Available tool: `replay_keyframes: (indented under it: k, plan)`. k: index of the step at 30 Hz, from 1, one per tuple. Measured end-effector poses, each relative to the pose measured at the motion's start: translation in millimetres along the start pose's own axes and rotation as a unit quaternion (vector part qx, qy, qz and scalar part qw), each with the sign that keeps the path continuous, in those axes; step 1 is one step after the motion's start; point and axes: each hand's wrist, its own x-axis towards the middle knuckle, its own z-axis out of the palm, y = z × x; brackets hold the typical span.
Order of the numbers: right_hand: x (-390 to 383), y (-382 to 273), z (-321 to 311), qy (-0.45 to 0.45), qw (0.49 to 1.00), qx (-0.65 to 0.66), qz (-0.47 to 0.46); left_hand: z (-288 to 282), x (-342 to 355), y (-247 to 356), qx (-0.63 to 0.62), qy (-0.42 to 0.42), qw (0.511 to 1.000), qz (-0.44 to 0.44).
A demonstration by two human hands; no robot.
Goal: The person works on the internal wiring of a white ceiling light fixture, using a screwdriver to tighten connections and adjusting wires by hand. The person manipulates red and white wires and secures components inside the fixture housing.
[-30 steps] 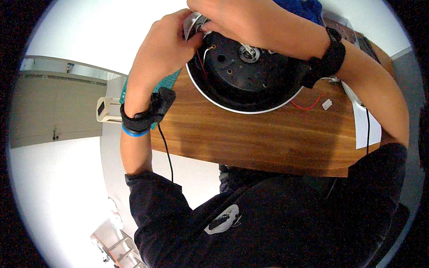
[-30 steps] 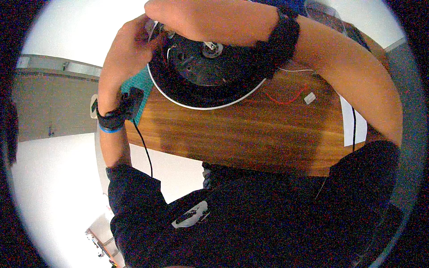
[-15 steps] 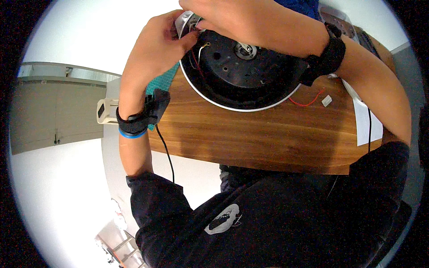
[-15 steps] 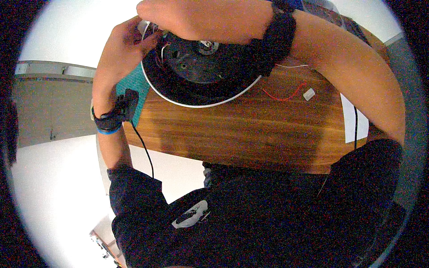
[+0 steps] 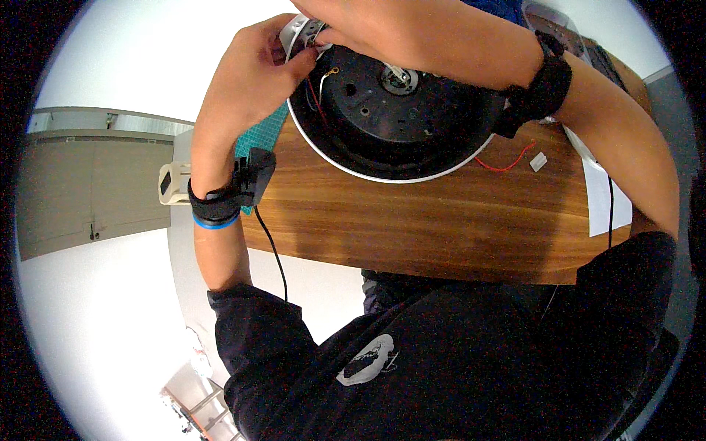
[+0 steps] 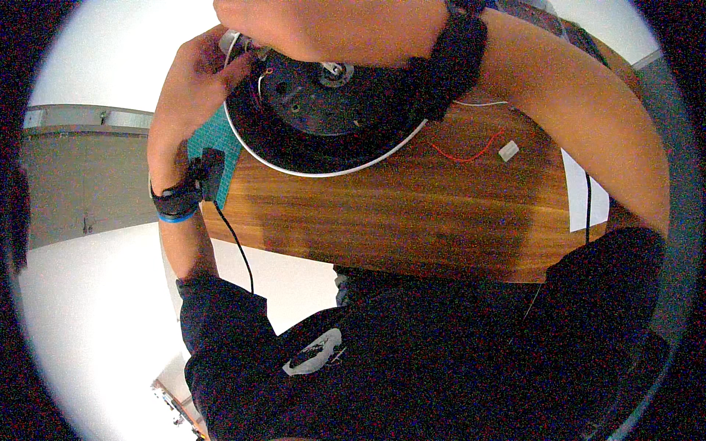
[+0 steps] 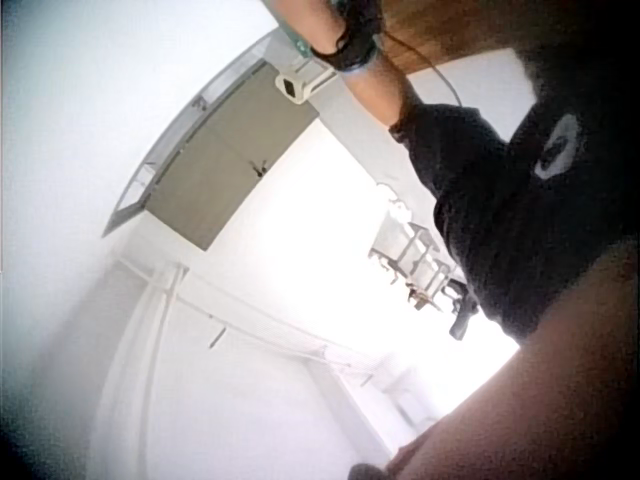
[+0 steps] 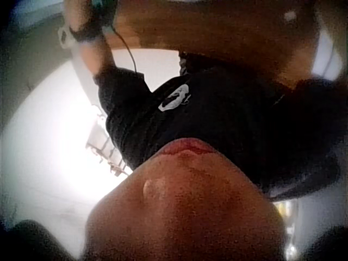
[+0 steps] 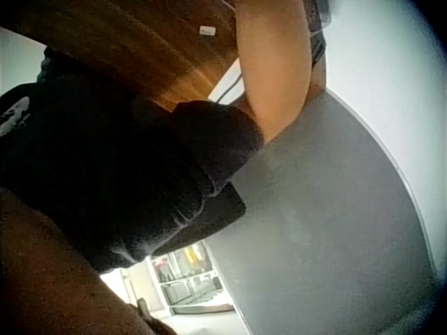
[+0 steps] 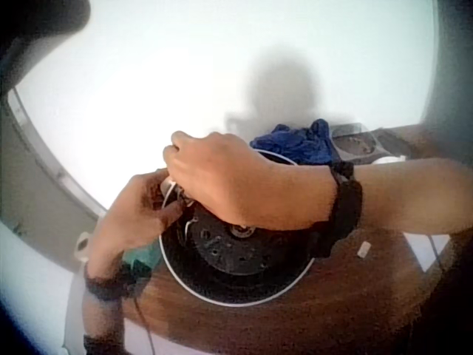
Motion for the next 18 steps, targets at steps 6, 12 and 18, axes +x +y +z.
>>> replay_keyframes:
  k: [6,12,18]
  plan:
    - [-2.5,1.8,2.7,0.027,0.999,0.036,-0.024,4.8,1.7,-11.9,-0.059,0.021,0.997,0.042]
    - [-0.4,5.0,9.6,0.034,0.999,0.009,-0.020,-1.6,0.6,1.9,0.023,-0.016,1.000,0.006]
    - [3.6,-0.8,5.9,0.062,0.997,0.038,-0.031,1.3,-1.0,-25.8,-0.032,-0.005,0.999,0.029]
